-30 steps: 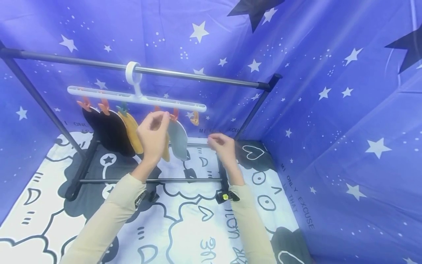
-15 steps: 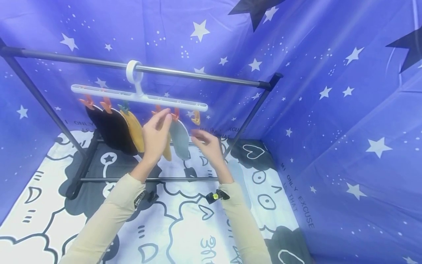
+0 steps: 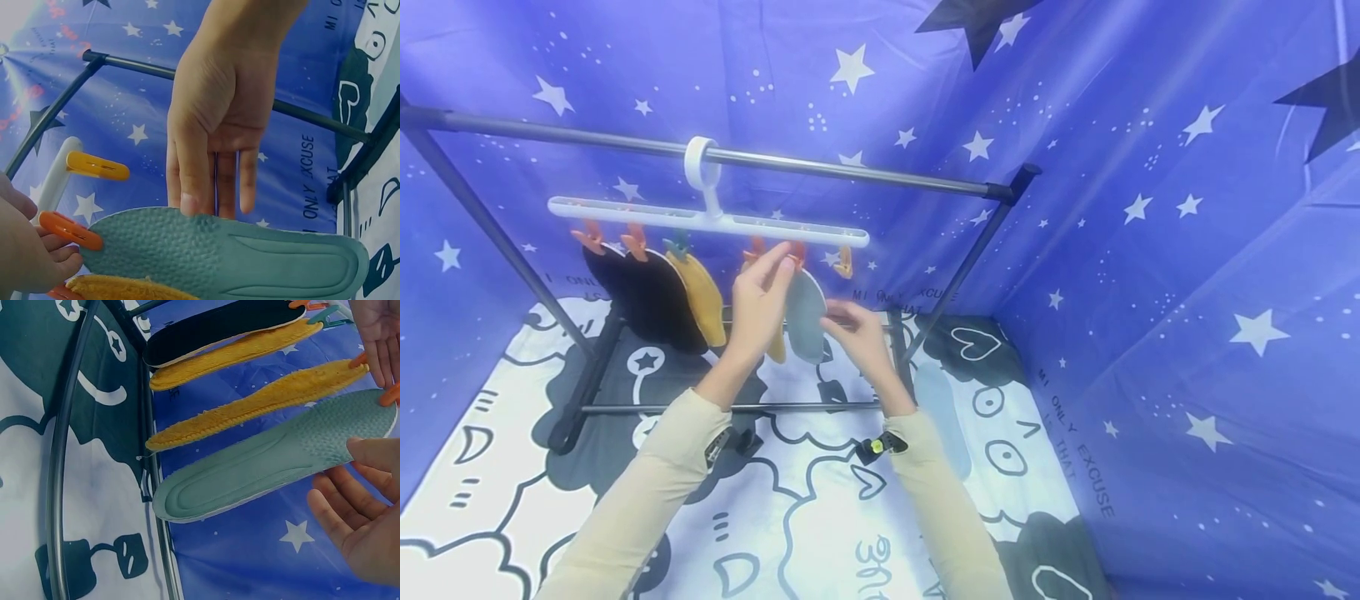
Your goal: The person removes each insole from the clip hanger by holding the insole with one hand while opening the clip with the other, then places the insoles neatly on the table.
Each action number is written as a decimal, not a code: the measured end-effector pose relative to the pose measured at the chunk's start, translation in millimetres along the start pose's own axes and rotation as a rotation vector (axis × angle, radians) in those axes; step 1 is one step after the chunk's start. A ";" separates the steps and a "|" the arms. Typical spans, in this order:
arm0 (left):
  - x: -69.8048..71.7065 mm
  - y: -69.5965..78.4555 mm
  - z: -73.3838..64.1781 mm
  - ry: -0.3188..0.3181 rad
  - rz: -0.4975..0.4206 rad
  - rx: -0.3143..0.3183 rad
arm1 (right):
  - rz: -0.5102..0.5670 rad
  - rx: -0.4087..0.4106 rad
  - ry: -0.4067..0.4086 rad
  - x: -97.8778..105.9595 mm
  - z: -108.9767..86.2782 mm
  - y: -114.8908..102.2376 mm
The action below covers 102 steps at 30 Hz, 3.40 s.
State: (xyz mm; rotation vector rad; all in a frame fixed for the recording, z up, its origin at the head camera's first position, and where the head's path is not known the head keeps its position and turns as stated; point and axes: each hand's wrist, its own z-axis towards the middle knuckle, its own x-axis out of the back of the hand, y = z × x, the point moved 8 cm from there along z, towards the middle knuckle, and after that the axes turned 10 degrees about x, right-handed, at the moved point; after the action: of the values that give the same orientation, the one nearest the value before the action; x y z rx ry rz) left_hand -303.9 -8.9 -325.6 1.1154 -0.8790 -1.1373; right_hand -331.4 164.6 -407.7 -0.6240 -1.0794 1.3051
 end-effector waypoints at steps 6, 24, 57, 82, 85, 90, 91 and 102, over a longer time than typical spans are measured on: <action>-0.2 -0.2 3.5 0.004 0.029 -0.002 | -0.029 0.007 0.039 -3.2 3.9 1.6; -4.1 3.4 13.3 -0.077 0.103 0.032 | 0.005 0.002 0.030 3.7 1.5 -4.3; 9.3 4.5 21.2 0.073 0.193 0.008 | 0.113 -0.096 0.065 -3.2 3.5 11.0; 11.6 -0.4 21.2 0.082 0.202 0.090 | 0.137 -0.153 0.055 -3.2 1.4 15.9; 11.6 -1.1 21.1 0.084 0.197 0.098 | 0.137 -0.143 0.061 -3.1 1.2 15.4; 10.9 -2.2 21.5 0.083 0.173 0.101 | 0.132 -0.132 0.059 -2.1 0.3 13.5; 10.7 -2.2 21.6 0.083 0.170 0.098 | 0.132 -0.131 0.057 -2.0 0.3 13.4; 10.4 -3.9 21.1 0.081 0.185 0.106 | 0.142 -0.150 0.042 -3.2 -1.1 14.2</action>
State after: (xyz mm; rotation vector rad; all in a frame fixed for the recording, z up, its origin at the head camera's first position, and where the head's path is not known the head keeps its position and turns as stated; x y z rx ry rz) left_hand -322.5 -23.9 -324.4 1.1335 -0.9661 -0.8964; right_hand -336.5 164.7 -421.4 -0.8498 -1.1216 1.3342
